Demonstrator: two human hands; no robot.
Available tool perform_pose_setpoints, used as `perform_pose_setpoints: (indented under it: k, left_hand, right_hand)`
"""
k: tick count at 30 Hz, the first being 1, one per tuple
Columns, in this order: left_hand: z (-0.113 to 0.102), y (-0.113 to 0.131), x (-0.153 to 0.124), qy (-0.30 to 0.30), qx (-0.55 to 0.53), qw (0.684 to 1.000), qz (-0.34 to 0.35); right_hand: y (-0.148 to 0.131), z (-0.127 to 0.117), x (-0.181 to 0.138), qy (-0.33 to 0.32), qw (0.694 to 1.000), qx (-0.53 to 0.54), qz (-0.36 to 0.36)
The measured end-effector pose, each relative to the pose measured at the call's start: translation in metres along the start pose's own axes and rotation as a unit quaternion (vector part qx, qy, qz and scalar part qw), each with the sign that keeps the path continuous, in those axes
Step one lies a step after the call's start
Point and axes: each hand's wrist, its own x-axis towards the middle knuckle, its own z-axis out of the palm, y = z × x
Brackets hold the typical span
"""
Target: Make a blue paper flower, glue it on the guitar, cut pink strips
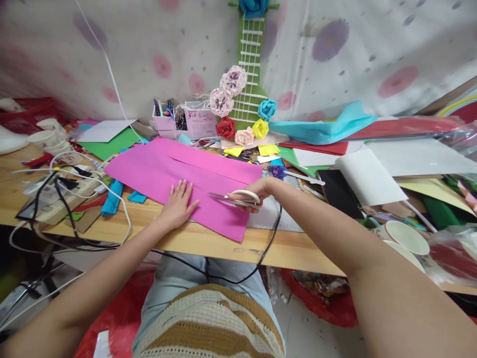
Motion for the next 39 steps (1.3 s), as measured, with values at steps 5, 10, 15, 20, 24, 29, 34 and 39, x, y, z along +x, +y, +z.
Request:
perform_pose_setpoints:
  k: [5,10,15,20,24,29,34,39]
  left_hand:
    - [0.007,0.001,-0.002,-0.030,0.013,0.999,-0.014]
    - [0.004,0.003,-0.001,-0.030,-0.006,0.999,-0.022]
    - [0.004,0.003,-0.002,-0.022,-0.028,0.999,-0.033]
    - [0.004,0.004,-0.002,-0.005,-0.051,0.998,-0.031]
    - [0.002,0.004,-0.001,-0.016,-0.055,0.998,-0.038]
    - [0.004,0.002,-0.001,-0.010,-0.070,0.997,-0.034]
    - [0.004,0.002,-0.001,-0.008,-0.068,0.997,-0.036]
    - [0.002,0.004,-0.001,-0.018,-0.060,0.997,-0.039]
  right_hand:
    - [0.000,0.001,0.007,-0.007,1.000,0.028,-0.011]
    - [-0.004,0.000,0.013,-0.009,0.999,0.035,-0.021]
    - [-0.011,0.002,0.018,-0.001,0.999,0.037,-0.014]
    - [-0.016,0.004,0.021,0.043,0.999,0.018,-0.005]
    - [-0.016,0.006,0.022,0.069,0.998,-0.001,0.000]
    - [-0.016,0.008,0.022,0.099,0.995,-0.020,-0.002]
    - [-0.015,0.010,0.024,0.118,0.993,-0.028,-0.006]
    - [-0.016,0.011,0.023,0.112,0.993,-0.030,-0.009]
